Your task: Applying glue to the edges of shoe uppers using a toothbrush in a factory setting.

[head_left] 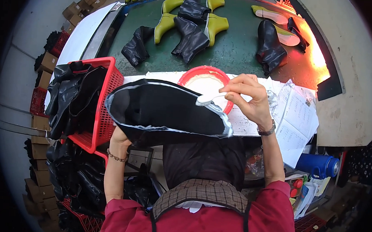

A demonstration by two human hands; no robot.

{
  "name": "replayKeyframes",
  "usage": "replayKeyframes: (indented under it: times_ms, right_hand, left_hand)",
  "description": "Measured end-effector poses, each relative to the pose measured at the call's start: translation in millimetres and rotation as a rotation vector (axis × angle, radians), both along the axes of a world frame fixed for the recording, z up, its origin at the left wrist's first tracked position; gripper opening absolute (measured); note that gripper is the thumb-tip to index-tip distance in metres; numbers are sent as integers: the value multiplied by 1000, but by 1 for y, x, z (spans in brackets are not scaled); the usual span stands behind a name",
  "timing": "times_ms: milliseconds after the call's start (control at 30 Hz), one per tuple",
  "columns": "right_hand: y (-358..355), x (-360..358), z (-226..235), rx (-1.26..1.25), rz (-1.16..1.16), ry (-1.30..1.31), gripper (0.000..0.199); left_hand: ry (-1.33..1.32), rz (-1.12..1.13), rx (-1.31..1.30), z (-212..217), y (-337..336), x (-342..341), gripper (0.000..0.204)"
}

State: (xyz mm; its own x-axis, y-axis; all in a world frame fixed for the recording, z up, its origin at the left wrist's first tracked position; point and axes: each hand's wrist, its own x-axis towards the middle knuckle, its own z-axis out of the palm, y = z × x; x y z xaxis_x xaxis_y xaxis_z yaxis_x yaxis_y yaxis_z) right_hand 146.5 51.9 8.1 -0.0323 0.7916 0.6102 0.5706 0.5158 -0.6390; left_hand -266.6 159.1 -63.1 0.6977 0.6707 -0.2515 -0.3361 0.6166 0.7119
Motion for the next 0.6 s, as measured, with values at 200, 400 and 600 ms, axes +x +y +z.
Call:
replayKeyframes:
  times_ms: [200,400,600]
  right_hand:
    - [20,-8,14,-1,69,-45,13]
    - [28,-12,19,20,86,-58,14]
    - [-12,12,-9,-21,-82,-25,14]
  left_hand:
    - [385,8,-65,19,-19,27,27]
    - [402,30,-44,22,-26,37,46]
    - [313,295,-74,22,-23,45,48]
